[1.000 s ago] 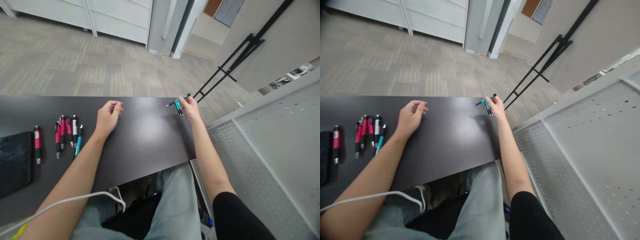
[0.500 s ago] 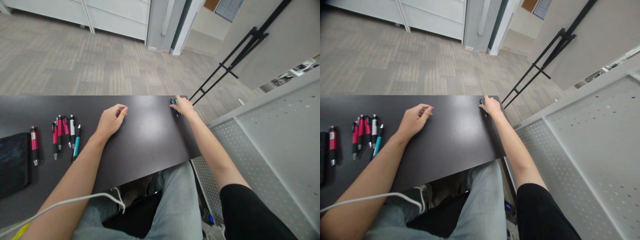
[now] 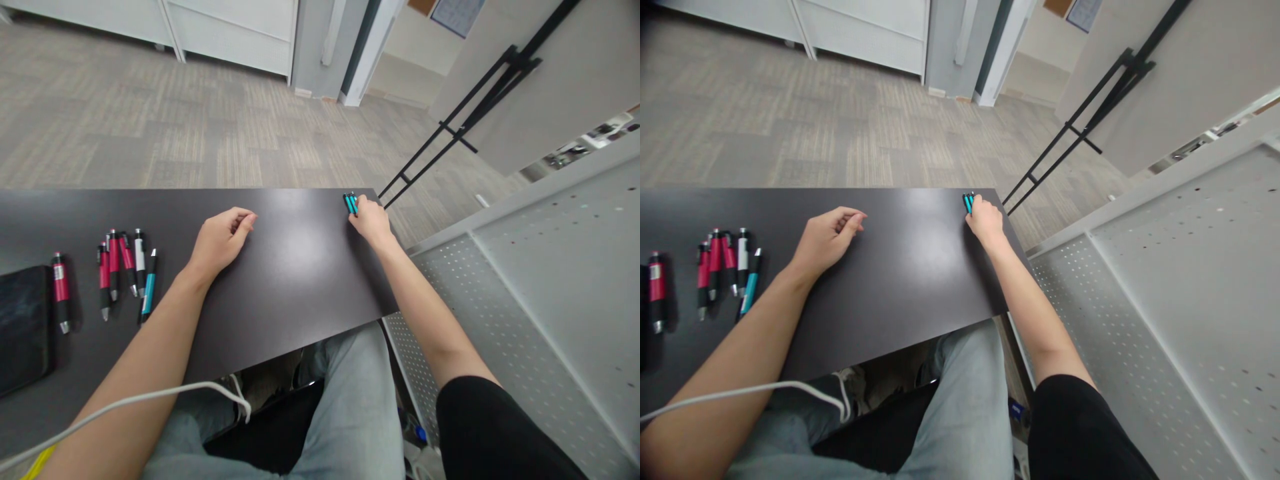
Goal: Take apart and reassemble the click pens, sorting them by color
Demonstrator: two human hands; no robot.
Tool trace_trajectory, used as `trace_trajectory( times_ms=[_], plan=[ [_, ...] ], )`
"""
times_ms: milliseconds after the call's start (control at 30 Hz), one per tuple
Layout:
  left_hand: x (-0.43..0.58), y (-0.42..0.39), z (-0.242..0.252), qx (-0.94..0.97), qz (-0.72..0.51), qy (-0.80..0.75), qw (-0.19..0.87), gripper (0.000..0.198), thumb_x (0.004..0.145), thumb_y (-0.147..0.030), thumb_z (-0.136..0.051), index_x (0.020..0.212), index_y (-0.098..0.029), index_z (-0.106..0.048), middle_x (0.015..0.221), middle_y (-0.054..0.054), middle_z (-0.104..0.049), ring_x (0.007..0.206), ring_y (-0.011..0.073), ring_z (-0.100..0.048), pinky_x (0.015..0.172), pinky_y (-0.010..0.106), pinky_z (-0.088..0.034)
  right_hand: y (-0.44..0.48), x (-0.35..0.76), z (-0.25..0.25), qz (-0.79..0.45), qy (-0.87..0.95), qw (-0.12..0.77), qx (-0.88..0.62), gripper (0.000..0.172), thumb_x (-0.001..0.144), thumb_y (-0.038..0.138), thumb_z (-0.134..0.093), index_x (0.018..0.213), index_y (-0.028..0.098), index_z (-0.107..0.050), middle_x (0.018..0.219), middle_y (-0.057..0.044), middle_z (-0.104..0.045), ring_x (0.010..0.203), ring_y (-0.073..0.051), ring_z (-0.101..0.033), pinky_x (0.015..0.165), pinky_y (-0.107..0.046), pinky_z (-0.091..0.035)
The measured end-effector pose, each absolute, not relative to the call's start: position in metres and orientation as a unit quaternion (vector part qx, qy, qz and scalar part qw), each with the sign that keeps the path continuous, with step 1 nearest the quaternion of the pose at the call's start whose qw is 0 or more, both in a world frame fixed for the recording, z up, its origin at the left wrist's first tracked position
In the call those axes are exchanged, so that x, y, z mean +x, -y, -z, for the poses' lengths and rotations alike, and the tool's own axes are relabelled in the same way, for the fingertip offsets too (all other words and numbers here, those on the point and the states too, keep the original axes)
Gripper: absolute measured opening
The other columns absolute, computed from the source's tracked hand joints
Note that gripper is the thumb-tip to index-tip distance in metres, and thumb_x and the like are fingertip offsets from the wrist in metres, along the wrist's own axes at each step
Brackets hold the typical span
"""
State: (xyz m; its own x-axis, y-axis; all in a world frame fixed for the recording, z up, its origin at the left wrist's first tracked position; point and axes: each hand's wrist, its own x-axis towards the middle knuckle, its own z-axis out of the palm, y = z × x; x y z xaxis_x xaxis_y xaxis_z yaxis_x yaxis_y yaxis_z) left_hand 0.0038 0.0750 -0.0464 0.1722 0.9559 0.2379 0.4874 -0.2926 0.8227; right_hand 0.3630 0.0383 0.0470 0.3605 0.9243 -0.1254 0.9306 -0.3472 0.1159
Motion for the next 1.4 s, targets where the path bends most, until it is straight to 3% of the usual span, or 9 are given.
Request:
trace_trajectory(
  times_ms=[367, 567, 700, 867, 1000, 1067, 1133, 1267, 1400],
  plan=[
    [0.001, -0.075, 0.05, 0.718, -0.389, -0.495, 0.298, 0.019, 0.112, -0.039, -0.076, 0.109, -0.027, -0.09, 0.092, 0.003, -0.09, 0.082, 0.0253, -0.08, 0.084, 0.038, -0.058, -0.04, 0.379, -0.044, 0.014, -0.563, 0.056, 0.824, 0.045, 0.123, 0.023, -0.067, 0.165, 0.009, -0.068, 0.161, -0.031, -0.086, 0.149, -0.049, -0.085, 0.116, -0.052, -0.067],
    [0.009, -0.069, 0.059, 0.731, -0.404, -0.474, 0.278, 0.024, 0.115, -0.045, -0.075, 0.117, -0.026, -0.091, 0.106, 0.008, -0.094, 0.093, 0.0291, -0.085, 0.091, 0.041, -0.062, 0.021, 0.361, -0.026, 0.051, -0.625, -0.038, 0.778, 0.041, 0.122, 0.035, -0.063, 0.158, 0.021, -0.075, 0.149, -0.023, -0.09, 0.145, -0.047, -0.084, 0.113, -0.057, -0.07],
    [0.022, -0.047, 0.045, 0.765, -0.36, -0.493, 0.207, 0.022, 0.117, -0.034, -0.076, 0.132, -0.024, -0.09, 0.113, 0.009, -0.094, 0.102, 0.0303, -0.086, 0.106, 0.046, -0.062, 0.081, 0.33, 0.006, 0.12, -0.677, -0.13, 0.714, 0.043, 0.119, 0.046, -0.057, 0.152, 0.028, -0.078, 0.139, -0.022, -0.088, 0.133, -0.046, -0.087, 0.113, -0.06, -0.07],
    [-0.011, 0.012, 0.03, 0.722, -0.361, -0.58, 0.111, 0.021, 0.12, -0.03, -0.073, 0.138, -0.025, -0.083, 0.118, 0.012, -0.087, 0.117, 0.0364, -0.084, 0.109, 0.051, -0.063, 0.103, 0.298, 0.029, 0.159, -0.703, -0.171, 0.672, 0.045, 0.114, 0.051, -0.054, 0.142, 0.026, -0.079, 0.135, -0.028, -0.085, 0.133, -0.051, -0.085, 0.117, -0.068, -0.065],
    [-0.071, 0.066, 0.038, 0.615, -0.37, -0.689, 0.1, 0.016, 0.117, -0.035, -0.079, 0.131, -0.032, -0.074, 0.127, 0.017, -0.082, 0.126, 0.0416, -0.081, 0.117, 0.058, -0.062, 0.093, 0.288, 0.026, 0.152, -0.704, -0.175, 0.672, 0.038, 0.112, 0.048, -0.055, 0.135, 0.031, -0.079, 0.136, -0.027, -0.086, 0.137, -0.052, -0.083, 0.118, -0.071, -0.063],
    [-0.094, 0.084, 0.048, 0.578, -0.368, -0.715, 0.137, 0.02, 0.112, -0.038, -0.085, 0.125, -0.033, -0.07, 0.127, 0.017, -0.081, 0.123, 0.0442, -0.081, 0.113, 0.061, -0.06, 0.092, 0.285, 0.02, 0.143, -0.708, -0.162, 0.672, 0.036, 0.113, 0.046, -0.055, 0.134, 0.034, -0.081, 0.135, -0.026, -0.086, 0.138, -0.052, -0.082, 0.119, -0.071, -0.063],
    [-0.106, 0.092, 0.058, 0.573, -0.371, -0.716, 0.15, 0.027, 0.104, -0.041, -0.093, 0.112, -0.034, -0.068, 0.114, 0.016, -0.08, 0.116, 0.0465, -0.081, 0.105, 0.061, -0.059, 0.093, 0.283, 0.014, 0.136, -0.71, -0.147, 0.675, 0.038, 0.115, 0.046, -0.053, 0.137, 0.037, -0.082, 0.137, -0.025, -0.086, 0.14, -0.051, -0.082, 0.12, -0.07, -0.064],
    [-0.108, 0.093, 0.066, 0.581, -0.394, -0.696, 0.153, 0.034, 0.101, -0.048, -0.092, 0.089, -0.037, -0.061, 0.092, 0.014, -0.072, 0.109, 0.0526, -0.078, 0.095, 0.062, -0.054, 0.098, 0.277, 0.004, 0.121, -0.714, -0.12, 0.679, 0.044, 0.118, 0.047, -0.048, 0.143, 0.043, -0.084, 0.141, -0.023, -0.087, 0.144, -0.05, -0.082, 0.124, -0.07, -0.064],
    [-0.104, 0.093, 0.065, 0.575, -0.419, -0.684, 0.163, 0.038, 0.098, -0.044, -0.093, 0.081, -0.037, -0.059, 0.082, 0.011, -0.067, 0.104, 0.0503, -0.076, 0.09, 0.059, -0.051, 0.098, 0.274, 0.001, 0.114, -0.716, -0.115, 0.68, 0.046, 0.119, 0.046, -0.047, 0.147, 0.041, -0.084, 0.142, -0.023, -0.087, 0.145, -0.049, -0.082, 0.125, -0.07, -0.064]
  ],
)
